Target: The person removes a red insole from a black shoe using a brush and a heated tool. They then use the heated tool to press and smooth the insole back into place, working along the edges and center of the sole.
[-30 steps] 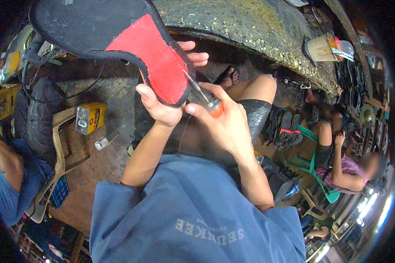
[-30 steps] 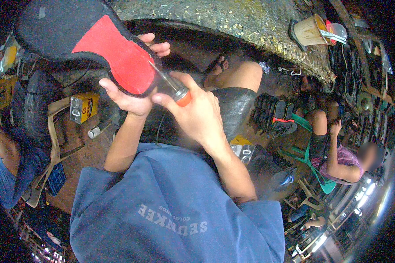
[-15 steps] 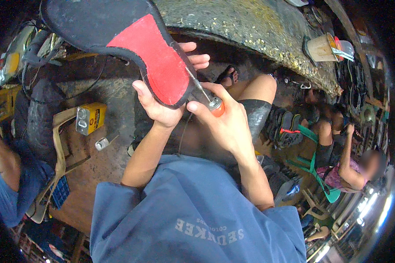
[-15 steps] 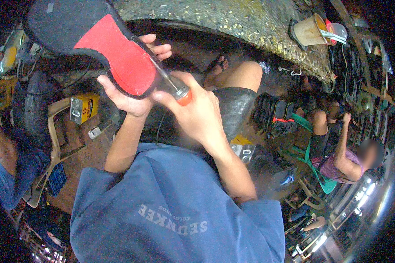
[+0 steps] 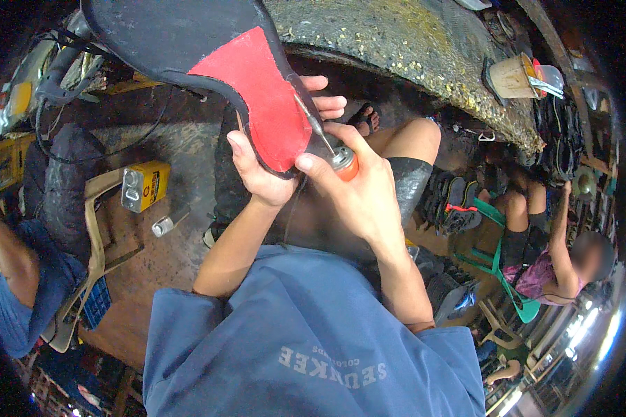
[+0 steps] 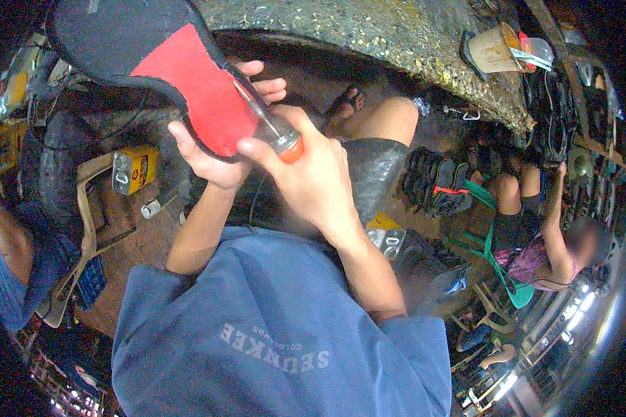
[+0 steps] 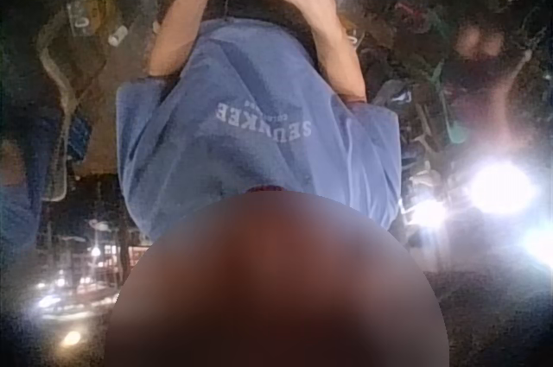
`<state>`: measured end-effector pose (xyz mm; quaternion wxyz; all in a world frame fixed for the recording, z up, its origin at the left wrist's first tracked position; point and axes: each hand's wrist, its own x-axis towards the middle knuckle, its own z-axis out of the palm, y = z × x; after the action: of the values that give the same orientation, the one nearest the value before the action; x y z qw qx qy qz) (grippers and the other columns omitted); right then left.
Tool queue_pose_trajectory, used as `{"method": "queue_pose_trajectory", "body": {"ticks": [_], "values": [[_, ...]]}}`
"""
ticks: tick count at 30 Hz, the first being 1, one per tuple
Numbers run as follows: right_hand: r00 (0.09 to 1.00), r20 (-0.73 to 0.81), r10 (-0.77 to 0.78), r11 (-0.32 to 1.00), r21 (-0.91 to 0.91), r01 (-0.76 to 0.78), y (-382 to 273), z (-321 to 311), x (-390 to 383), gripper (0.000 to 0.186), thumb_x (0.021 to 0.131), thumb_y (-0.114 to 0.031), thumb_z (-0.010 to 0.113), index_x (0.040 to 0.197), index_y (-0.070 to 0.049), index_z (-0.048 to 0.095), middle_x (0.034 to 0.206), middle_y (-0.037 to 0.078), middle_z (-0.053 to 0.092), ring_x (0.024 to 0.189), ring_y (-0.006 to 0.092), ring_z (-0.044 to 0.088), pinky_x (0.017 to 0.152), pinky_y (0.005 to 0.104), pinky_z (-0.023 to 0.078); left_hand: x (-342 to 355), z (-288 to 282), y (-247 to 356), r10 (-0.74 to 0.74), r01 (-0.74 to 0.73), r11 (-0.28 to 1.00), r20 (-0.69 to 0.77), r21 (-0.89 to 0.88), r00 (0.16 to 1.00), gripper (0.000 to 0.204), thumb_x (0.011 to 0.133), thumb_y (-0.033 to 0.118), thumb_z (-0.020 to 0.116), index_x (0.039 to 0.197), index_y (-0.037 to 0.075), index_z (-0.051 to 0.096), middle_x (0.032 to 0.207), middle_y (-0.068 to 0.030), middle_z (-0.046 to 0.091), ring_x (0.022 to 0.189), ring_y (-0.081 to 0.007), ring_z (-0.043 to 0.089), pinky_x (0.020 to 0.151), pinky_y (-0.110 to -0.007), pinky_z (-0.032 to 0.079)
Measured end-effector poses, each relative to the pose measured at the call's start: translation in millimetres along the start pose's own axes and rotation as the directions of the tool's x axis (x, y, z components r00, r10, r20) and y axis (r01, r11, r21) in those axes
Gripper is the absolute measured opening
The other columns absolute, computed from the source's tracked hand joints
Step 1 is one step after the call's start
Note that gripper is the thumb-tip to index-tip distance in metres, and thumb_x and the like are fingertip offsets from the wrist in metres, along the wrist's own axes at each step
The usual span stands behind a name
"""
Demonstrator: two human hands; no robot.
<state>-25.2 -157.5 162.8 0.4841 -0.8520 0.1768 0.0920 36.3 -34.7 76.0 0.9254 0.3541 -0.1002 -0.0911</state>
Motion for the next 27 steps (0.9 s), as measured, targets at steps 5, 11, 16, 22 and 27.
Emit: {"method": "queue_pose_trajectory", "body": {"ticks": [5,11,16,22,27], "values": [[1.0,0.007,0.017,1.0,-0.008,-0.017,0.1,-0.4,-1.3,0.061,0.092,-0.043,0.089,0.136,-0.006,0.071,0.102,0.017,0.082,0.096,0.0218,0.079,0.087,0.0383,0.06,2.5,-0.3,1.9,0.009,-0.009,1.0,-0.01,0.006,1.0,0.124,0.094,0.098,0.026,0.158,-0.006,0.043,0.153,-0.0274,0.057,0.126,-0.0401,0.071,0.108,-0.054,0.057],[0.998,0.029,0.049,0.999,0.011,-0.049,-2.3,-1.2,-1.5,0.06,0.092,-0.043,0.088,0.136,-0.005,0.071,0.102,0.016,0.082,0.096,0.0209,0.079,0.087,0.0382,0.06,1.8,1.3,2.2,-0.004,0.004,0.999,-0.01,0.033,1.0,0.125,0.093,0.099,0.024,0.157,-0.006,0.043,0.153,-0.0267,0.057,0.126,-0.0397,0.071,0.108,-0.053,0.057],[1.0,0.006,0.008,1.0,0.002,-0.008,-4.9,-1.8,0.1,0.06,0.092,-0.042,0.088,0.135,-0.004,0.071,0.104,0.018,0.082,0.098,0.0211,0.079,0.09,0.0381,0.06,-1.4,1.6,-0.6,-0.014,0.015,1.0,0.008,-0.012,1.0,0.124,0.094,0.099,0.025,0.157,-0.007,0.044,0.153,-0.0262,0.057,0.126,-0.0391,0.071,0.108,-0.053,0.057],[1.0,0.015,0.015,0.999,0.035,-0.015,-5.7,-2.2,2.5,0.059,0.092,-0.042,0.088,0.133,-0.003,0.072,0.106,0.018,0.082,0.099,0.0213,0.079,0.091,0.038,0.06,-2.3,1.7,-2.8,-0.009,0.01,0.998,0.018,-0.062,1.0,0.123,0.094,0.098,0.026,0.156,-0.007,0.044,0.152,-0.026,0.057,0.126,-0.0387,0.071,0.108,-0.052,0.057],[1.0,0.004,0.013,0.998,0.061,-0.013,-7.2,-2.5,3.4,0.059,0.092,-0.04,0.089,0.133,-0.002,0.072,0.105,0.017,0.082,0.097,0.0197,0.078,0.09,0.0368,0.059,-3.4,3.5,-2.6,-0.015,0.016,0.999,0.019,-0.046,1.0,0.123,0.094,0.098,0.026,0.157,-0.007,0.043,0.152,-0.0265,0.057,0.126,-0.0389,0.071,0.108,-0.053,0.057]]}}
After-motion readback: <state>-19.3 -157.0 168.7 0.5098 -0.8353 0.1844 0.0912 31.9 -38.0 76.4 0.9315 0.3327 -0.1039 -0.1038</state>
